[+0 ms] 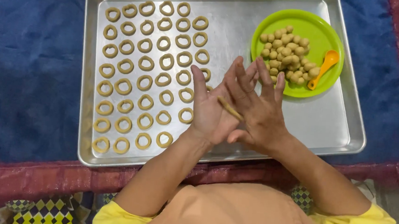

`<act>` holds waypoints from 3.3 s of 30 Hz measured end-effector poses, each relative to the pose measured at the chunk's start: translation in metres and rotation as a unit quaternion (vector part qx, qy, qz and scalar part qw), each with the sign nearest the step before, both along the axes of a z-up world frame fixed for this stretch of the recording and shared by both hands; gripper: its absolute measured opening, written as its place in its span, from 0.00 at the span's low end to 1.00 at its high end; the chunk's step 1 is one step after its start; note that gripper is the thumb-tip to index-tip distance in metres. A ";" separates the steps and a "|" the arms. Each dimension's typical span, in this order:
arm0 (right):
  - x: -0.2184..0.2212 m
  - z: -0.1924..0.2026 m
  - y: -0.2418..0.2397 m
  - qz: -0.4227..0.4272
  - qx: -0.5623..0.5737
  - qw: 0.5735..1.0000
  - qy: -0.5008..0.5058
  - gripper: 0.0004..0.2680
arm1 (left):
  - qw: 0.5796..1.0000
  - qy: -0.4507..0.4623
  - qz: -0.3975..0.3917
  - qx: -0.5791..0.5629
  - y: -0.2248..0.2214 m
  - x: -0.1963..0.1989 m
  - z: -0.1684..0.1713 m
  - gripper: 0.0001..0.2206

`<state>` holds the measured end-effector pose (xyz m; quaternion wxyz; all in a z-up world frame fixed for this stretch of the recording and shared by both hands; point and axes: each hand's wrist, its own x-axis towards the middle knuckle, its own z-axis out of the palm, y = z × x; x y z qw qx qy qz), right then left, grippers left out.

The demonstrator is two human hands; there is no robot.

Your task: Hand-forming dough rings by rolling small dough balls into thin ropes and joining the ends on a tray.

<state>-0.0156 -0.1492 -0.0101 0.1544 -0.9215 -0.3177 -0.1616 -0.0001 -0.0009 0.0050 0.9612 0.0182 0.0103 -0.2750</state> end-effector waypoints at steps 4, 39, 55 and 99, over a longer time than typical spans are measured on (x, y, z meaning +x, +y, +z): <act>-0.009 -0.006 0.004 0.034 -0.002 0.999 -0.017 0.42 | 0.999 -0.003 0.004 0.041 0.000 0.003 -0.014 0.48; -0.003 0.002 0.003 0.030 -0.031 0.999 -0.018 0.44 | 0.998 0.060 -0.002 0.029 0.000 0.000 0.004 0.45; -0.001 0.041 0.022 0.066 0.224 0.972 0.013 0.08 | 0.987 -0.087 0.000 0.136 -0.003 -0.002 0.003 0.50; 0.077 0.013 -0.003 -0.101 -0.059 0.978 0.170 0.06 | 0.154 -0.427 0.126 0.882 0.023 0.063 -0.022 0.07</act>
